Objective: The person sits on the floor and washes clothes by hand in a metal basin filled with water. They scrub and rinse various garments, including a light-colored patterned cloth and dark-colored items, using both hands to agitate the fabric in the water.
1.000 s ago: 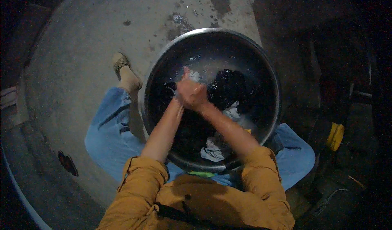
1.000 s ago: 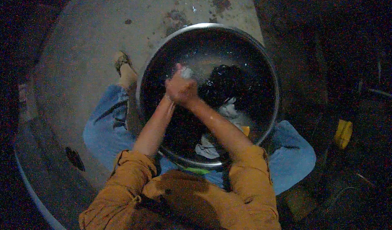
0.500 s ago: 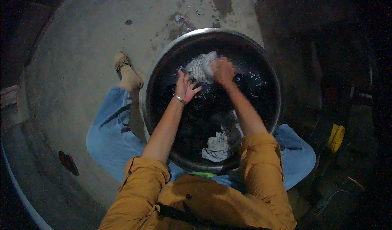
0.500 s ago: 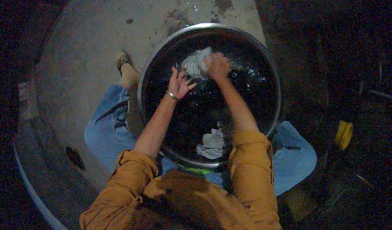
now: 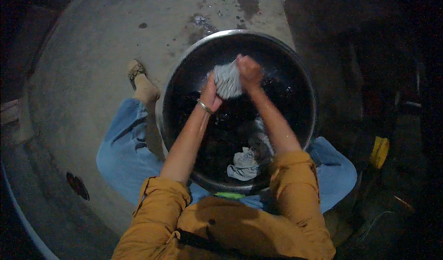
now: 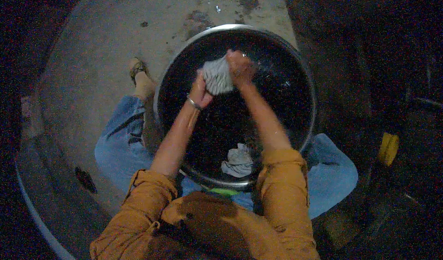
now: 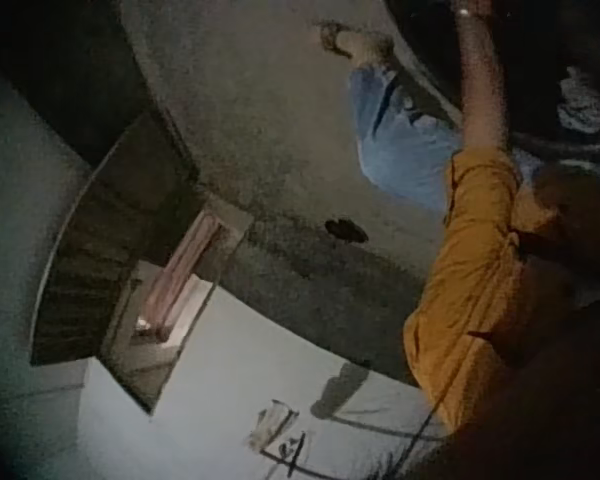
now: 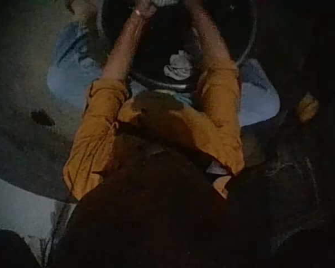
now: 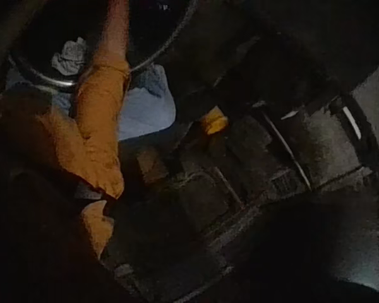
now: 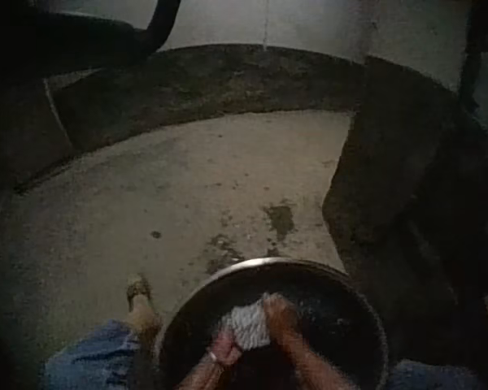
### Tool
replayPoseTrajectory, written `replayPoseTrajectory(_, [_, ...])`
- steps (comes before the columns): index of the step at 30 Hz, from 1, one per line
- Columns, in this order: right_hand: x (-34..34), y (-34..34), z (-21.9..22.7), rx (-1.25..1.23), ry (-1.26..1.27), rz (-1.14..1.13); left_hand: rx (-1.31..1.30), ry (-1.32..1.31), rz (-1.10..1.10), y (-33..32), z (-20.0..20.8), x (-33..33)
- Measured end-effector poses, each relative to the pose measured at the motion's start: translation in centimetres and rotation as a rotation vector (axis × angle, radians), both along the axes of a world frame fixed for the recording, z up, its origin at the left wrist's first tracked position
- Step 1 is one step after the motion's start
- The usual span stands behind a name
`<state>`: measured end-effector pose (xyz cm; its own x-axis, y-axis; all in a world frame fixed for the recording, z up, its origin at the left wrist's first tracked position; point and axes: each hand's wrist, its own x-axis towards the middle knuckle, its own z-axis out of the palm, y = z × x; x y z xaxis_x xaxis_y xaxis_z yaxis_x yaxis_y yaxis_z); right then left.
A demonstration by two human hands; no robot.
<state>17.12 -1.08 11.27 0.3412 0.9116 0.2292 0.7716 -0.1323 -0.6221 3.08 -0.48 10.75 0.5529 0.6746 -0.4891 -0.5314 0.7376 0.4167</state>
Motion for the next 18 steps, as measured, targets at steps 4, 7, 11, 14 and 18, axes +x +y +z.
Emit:
replayPoseTrajectory(4, [4.9,-1.1,2.3,0.292,-0.13,0.168,0.951,0.632,-0.204,4.8,-2.7,-3.3])
replayPoseTrajectory(7, [7.8,-4.8,0.4,0.129,-0.203,0.334,1.089,0.978,-0.269,4.6,-11.5,-7.1])
replayPoseTrajectory(11, [9.5,-7.1,-4.0,-0.202,-0.02,-0.02,0.479,0.994,0.112,1.4,-14.4,-5.4])
replayPoseTrajectory(14, [7.9,-8.8,-3.9,-0.423,-0.243,-0.099,0.314,0.89,-0.229,1.6,-10.6,-3.6])
replayPoseTrajectory(18, [4.7,-11.3,-2.8,-0.686,0.129,-0.041,0.32,1.013,-0.341,1.4,-12.9,-3.2])
